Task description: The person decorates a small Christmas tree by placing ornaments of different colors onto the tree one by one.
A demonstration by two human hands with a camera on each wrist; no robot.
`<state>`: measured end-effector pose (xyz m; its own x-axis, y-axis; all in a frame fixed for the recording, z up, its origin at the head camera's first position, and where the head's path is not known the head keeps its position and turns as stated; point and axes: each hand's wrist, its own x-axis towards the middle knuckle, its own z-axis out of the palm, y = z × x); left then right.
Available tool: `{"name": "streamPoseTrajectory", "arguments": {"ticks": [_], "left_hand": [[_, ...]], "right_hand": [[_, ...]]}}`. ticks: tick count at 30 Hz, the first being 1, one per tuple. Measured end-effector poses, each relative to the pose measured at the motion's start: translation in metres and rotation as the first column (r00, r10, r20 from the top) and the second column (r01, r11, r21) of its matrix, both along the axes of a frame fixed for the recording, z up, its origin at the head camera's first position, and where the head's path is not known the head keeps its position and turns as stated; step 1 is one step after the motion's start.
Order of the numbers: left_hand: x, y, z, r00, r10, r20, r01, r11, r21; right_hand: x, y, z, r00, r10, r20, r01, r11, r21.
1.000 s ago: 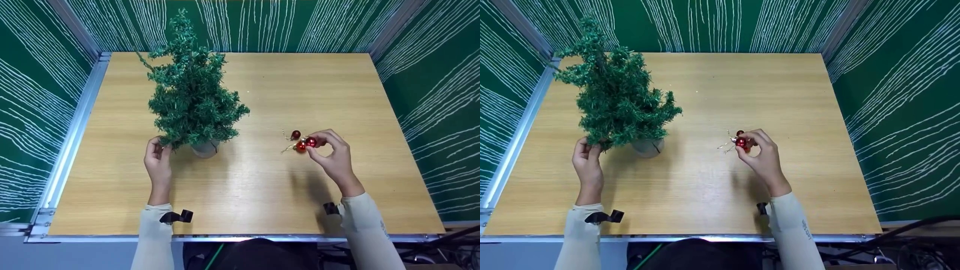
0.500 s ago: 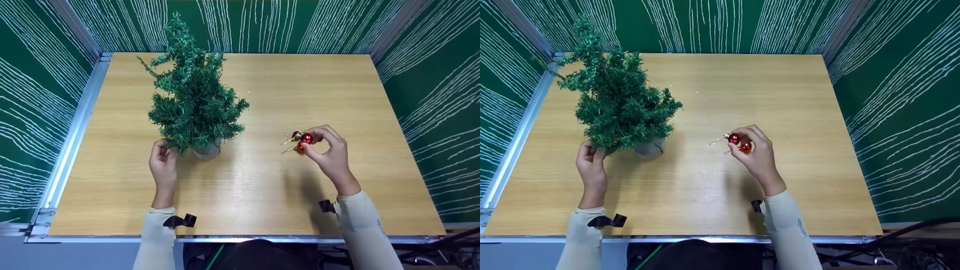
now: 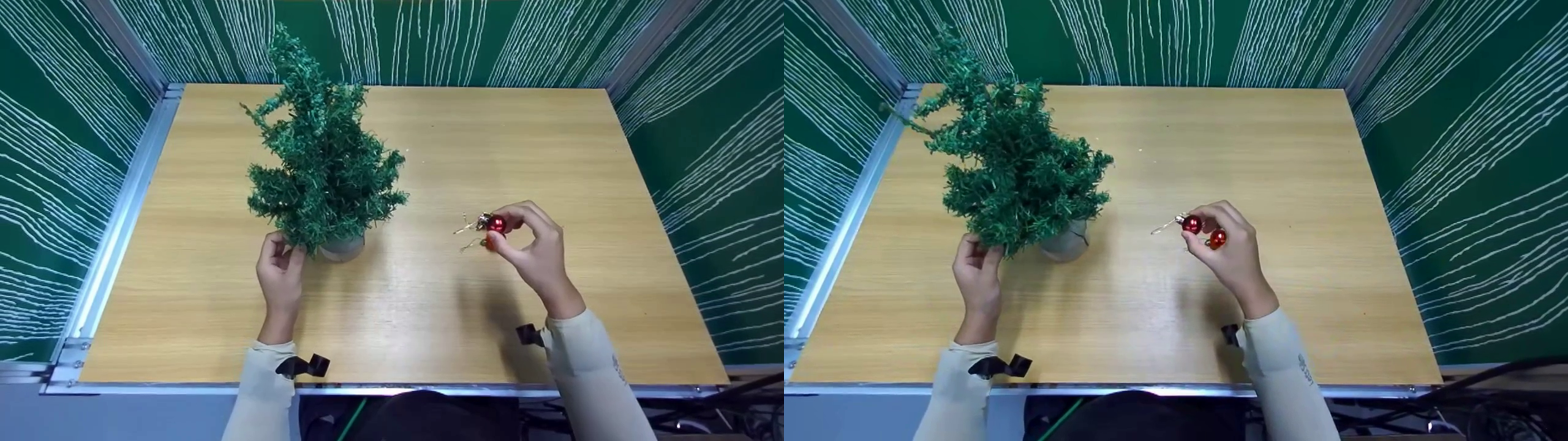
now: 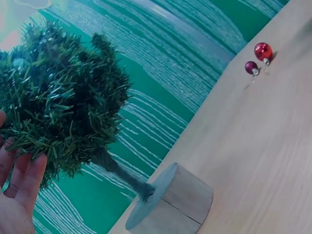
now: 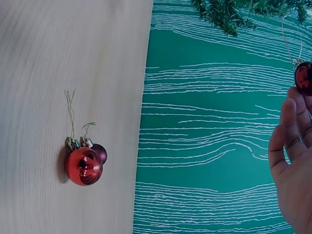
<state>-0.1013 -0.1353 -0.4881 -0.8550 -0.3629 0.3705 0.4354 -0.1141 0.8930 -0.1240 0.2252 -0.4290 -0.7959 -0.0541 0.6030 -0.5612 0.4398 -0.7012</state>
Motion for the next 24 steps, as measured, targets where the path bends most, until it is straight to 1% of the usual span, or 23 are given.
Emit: {"name": "streamPoseTrajectory", "arguments": {"ticks": [6, 11, 16, 20, 22, 24], "left_hand": [[0.003, 0.007, -0.001, 0.999, -0.035, -0.021, 0.034, 0.999, -0.012], [0.005, 0.012, -0.003, 0.998, -0.054, -0.023, 0.054, 0.999, -0.007], [0.008, 0.016, -0.004, 0.997, -0.072, -0.003, 0.072, 0.996, -0.051], [0.010, 0.020, -0.004, 0.997, -0.071, 0.006, 0.071, 0.993, -0.093], [0.010, 0.022, -0.003, 0.998, -0.060, 0.010, 0.061, 0.992, -0.112], [0.011, 0.025, -0.001, 0.998, -0.056, 0.015, 0.057, 0.991, -0.118]], "right_hand": [[0.006, -0.008, 0.013, 1.000, 0.010, -0.010, -0.010, 1.000, -0.016], [0.008, -0.013, 0.018, 1.000, 0.017, -0.014, -0.017, 1.000, -0.019], [0.009, -0.015, 0.020, 1.000, 0.021, -0.021, -0.021, 0.999, -0.029], [0.009, -0.016, 0.020, 0.999, 0.029, -0.026, -0.029, 0.999, -0.029], [0.009, -0.016, 0.020, 0.999, 0.032, -0.027, -0.033, 0.999, -0.027], [0.009, -0.016, 0.019, 0.999, 0.032, -0.027, -0.032, 0.999, -0.026]]}}
